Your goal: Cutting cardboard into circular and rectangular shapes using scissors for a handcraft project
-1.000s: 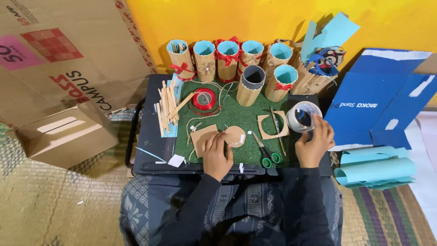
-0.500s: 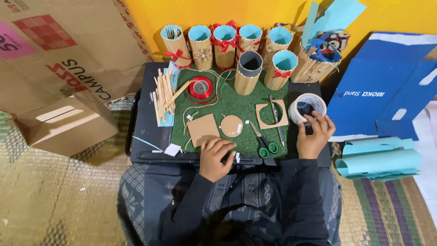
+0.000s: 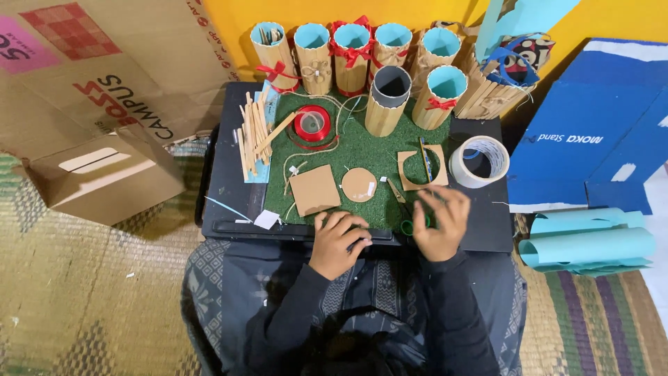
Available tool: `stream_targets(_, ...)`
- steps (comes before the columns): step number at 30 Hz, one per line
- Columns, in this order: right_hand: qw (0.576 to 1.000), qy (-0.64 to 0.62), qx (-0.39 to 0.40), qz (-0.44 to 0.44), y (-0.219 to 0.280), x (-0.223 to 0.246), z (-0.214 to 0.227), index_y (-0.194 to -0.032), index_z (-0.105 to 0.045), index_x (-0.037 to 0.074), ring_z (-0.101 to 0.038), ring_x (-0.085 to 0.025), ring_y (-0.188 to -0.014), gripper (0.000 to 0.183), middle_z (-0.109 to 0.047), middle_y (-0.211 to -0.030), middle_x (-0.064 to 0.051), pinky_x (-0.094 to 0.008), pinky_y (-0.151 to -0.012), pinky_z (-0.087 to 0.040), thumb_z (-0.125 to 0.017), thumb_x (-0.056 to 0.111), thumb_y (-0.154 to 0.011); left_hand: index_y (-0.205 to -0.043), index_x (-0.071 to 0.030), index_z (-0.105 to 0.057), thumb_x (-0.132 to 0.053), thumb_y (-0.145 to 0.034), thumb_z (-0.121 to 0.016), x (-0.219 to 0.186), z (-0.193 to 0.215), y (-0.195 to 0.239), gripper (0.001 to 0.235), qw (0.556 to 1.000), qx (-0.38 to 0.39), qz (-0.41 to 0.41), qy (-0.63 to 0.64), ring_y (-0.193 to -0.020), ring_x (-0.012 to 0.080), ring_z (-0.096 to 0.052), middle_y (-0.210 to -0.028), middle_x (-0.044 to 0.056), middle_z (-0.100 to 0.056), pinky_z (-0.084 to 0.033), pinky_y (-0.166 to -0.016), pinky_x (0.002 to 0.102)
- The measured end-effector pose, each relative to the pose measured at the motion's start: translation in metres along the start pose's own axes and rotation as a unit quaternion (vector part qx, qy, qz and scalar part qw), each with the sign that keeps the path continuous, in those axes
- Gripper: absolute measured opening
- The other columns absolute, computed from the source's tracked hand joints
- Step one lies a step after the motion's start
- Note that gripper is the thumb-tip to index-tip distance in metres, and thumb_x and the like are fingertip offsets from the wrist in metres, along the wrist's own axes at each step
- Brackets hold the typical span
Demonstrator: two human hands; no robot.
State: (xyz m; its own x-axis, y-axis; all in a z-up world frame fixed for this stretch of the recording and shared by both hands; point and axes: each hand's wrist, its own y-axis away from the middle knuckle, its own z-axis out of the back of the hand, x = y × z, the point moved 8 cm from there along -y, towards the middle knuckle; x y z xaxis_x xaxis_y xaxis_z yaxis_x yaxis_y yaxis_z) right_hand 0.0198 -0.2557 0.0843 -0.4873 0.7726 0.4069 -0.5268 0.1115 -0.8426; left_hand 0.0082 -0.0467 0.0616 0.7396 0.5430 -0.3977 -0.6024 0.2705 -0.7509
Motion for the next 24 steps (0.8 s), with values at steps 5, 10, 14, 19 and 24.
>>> stream_targets(5,0.992,-0.121,0.042,-0.009,0.002,0.016,-0.003,-0.100,-0.082,0.008,-0.066,-0.033,-0.091,0.019,-0.077,-0.100,-0.009,-0.045,-0.085,-0.056,-0.083,0.004,-0.082,-0.075,-0.024,-0.070,-0.015,-0.091,-0.072,-0.006,0.025,-0.005,0.018,0.995,-0.091,-0.008,0.051,-0.079,0.0183,-0.065,-0.081,-0.011,-0.073,-0.041,-0.089,0.038)
stream_targets(10,0.952,-0.267,0.152,-0.006,0.016,0.031,-0.019,-0.094,-0.082,0.009,-0.071,-0.035,-0.080,0.016,-0.079,-0.090,-0.010,-0.046,-0.080,-0.058,-0.084,0.009,-0.078,-0.064,-0.022,-0.061,-0.010,-0.091,-0.073,-0.017,0.034,-0.003,0.031,0.991,-0.128,-0.046,0.004,-0.075,0.0146,-0.066,-0.082,-0.014,-0.075,-0.038,-0.089,0.039)
stream_targets(14,0.925,-0.333,0.182,0.015,0.020,0.051,-0.027,-0.096,-0.082,0.007,-0.072,-0.037,-0.087,0.015,-0.080,-0.097,-0.012,-0.049,-0.081,-0.059,-0.082,0.009,-0.081,-0.067,-0.022,-0.067,-0.010,-0.095,-0.070,-0.027,0.039,-0.010,0.030,0.985,-0.154,-0.070,-0.017,-0.073,0.0144,-0.066,-0.081,-0.011,-0.075,-0.041,-0.088,0.039)
stream_targets(19,0.930,-0.334,0.152,0.027,0.025,0.055,-0.029,-0.091,-0.082,0.006,-0.074,-0.035,-0.087,0.008,-0.080,-0.095,-0.011,-0.045,-0.080,-0.059,-0.079,0.004,-0.084,-0.073,-0.018,-0.069,-0.010,-0.092,-0.075,-0.034,0.040,-0.016,0.022,0.984,-0.170,-0.061,-0.009,-0.064,0.0162,-0.061,-0.071,-0.004,-0.071,-0.048,-0.086,0.036)
stream_targets(24,0.962,-0.258,0.091,-0.025,0.021,0.025,-0.017,-0.085,-0.078,0.004,-0.071,-0.036,-0.076,0.006,-0.077,-0.083,-0.010,-0.045,-0.076,-0.058,-0.074,0.001,-0.088,-0.085,-0.020,-0.073,-0.019,-0.083,-0.084,-0.005,0.016,0.010,0.011,0.989,-0.148,-0.007,0.010,-0.078,0.0159,-0.069,-0.084,-0.009,-0.076,-0.044,-0.092,0.040)
